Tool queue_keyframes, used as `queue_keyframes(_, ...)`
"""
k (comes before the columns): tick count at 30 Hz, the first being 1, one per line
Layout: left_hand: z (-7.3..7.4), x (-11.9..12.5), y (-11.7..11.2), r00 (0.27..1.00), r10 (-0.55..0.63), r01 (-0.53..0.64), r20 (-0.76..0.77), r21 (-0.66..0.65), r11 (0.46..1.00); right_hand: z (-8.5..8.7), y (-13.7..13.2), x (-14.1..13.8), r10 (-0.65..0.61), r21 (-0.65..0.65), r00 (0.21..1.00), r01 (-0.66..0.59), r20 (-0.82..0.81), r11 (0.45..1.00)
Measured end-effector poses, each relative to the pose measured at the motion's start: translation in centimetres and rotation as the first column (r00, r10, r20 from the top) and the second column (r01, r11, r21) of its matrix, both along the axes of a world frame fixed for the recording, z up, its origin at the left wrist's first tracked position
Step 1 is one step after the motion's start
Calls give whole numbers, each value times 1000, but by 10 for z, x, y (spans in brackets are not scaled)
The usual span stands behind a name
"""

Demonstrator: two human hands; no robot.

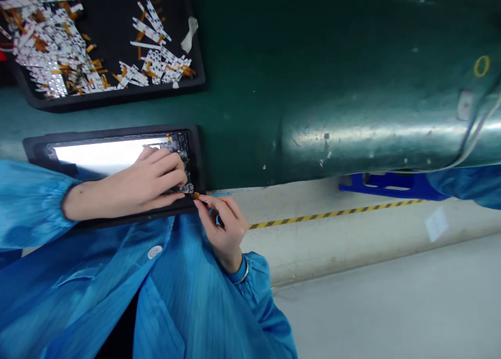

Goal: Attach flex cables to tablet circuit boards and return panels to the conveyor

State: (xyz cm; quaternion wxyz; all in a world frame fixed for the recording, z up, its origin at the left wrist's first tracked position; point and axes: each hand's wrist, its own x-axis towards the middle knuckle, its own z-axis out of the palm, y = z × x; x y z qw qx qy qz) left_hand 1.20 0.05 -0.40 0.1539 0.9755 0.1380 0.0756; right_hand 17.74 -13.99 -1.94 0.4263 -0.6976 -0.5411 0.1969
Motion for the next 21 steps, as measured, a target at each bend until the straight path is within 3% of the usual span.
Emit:
queue_keyframes(5, 0, -1, 1, 1000, -18, 18, 18, -34, 999, -10, 2, -4, 67, 90, 996, -72, 55, 993)
queue_keyframes(13, -4, -1, -2, 994, -85, 85, 71, 15, 996, -22, 4, 3, 203, 184, 931, -267, 303, 946)
queue_keyframes(21, -2, 2, 3, 993, -108, 106, 56, 28, 994, -30, 7, 10, 217, 246, 923, -302, 319, 921)
